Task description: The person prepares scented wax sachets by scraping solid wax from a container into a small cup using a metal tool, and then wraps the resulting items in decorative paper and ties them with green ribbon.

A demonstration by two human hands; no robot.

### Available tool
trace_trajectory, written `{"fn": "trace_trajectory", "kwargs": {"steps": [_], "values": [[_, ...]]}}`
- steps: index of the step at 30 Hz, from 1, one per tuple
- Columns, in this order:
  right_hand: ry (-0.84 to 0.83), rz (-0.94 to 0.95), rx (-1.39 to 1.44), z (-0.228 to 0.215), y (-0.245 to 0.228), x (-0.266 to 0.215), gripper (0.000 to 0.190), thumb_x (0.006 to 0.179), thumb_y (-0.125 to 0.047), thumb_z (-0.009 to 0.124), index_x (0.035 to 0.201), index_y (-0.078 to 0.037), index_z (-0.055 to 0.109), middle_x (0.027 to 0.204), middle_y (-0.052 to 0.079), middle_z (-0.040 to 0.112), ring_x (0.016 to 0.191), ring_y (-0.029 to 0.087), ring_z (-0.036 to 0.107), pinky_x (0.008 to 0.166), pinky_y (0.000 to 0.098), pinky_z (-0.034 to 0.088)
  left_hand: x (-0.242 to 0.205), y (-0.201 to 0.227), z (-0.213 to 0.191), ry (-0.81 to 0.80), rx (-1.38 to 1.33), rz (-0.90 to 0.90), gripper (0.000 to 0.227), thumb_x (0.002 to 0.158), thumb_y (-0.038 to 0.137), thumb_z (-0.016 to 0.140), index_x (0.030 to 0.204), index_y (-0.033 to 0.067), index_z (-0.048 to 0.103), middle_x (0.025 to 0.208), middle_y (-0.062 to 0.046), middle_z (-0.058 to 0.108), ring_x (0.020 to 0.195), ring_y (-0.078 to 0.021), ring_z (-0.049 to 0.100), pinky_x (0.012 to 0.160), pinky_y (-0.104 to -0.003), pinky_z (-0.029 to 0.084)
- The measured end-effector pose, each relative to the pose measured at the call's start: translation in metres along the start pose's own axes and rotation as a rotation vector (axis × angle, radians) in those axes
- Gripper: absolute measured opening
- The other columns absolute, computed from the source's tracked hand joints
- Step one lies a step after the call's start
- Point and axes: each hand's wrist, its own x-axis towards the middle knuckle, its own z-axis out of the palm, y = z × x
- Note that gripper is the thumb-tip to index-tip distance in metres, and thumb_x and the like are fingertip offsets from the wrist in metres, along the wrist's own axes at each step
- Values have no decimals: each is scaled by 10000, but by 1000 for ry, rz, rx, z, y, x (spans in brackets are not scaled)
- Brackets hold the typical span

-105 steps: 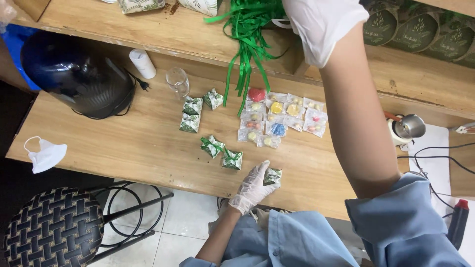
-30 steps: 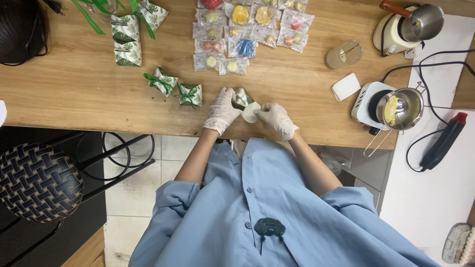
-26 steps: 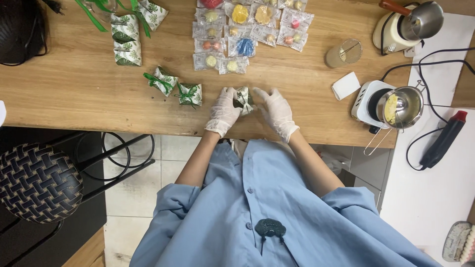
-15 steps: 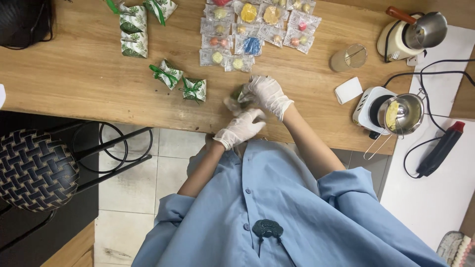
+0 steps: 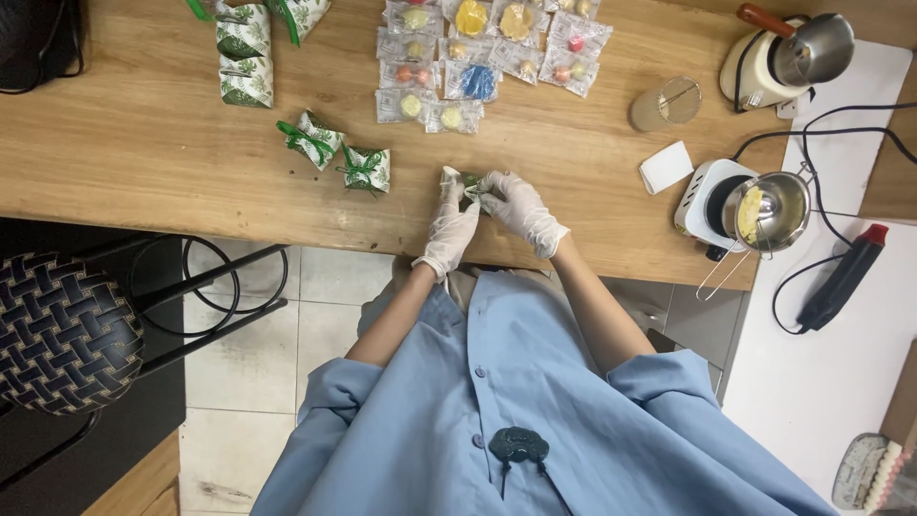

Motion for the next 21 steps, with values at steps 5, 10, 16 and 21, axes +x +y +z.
{"fn": "trace_trajectory", "kwargs": {"steps": [5, 10, 16, 21], "values": [[74, 168, 96, 14, 0, -5, 299, 905, -301, 806, 970, -44, 668, 900, 169, 655, 820, 286, 636, 764, 401, 533, -8, 26, -6, -21, 83, -216, 289, 938, 221, 692, 1147, 48, 594, 1249, -228, 625, 1160, -382, 615, 992, -471, 476], [142, 132, 501, 27, 16, -8, 428, 878, -321, 749, 1222, -108, 607, 998, 106, 699, 899, 215, 656, 810, 381, 556, -14, 21, -10, 57, 113, -30, 325, 894, 141, 717, 1126, 78, 499, 986, -179, 684, 912, -410, 669, 788, -520, 511], [96, -141, -10, 22, 3, -16, 322, 984, -253, 788, 1255, -125, 672, 1042, 147, 619, 960, 304, 558, 885, 395, 524, -16, 10, -13, -59, 79, -85, 289, 911, 37, 652, 1131, 91, 474, 1008, -138, 616, 889, -364, 678, 793, -494, 520], [296, 140, 89, 28, 32, -21, 291, 903, -190, 785, 1101, -55, 621, 1030, 159, 575, 887, 246, 618, 837, 373, 535, -12, -64, -1, 15, 126, -137, 379, 947, 101, 649, 1250, 56, 427, 1237, -204, 515, 1079, -372, 619, 917, -486, 499]]}}
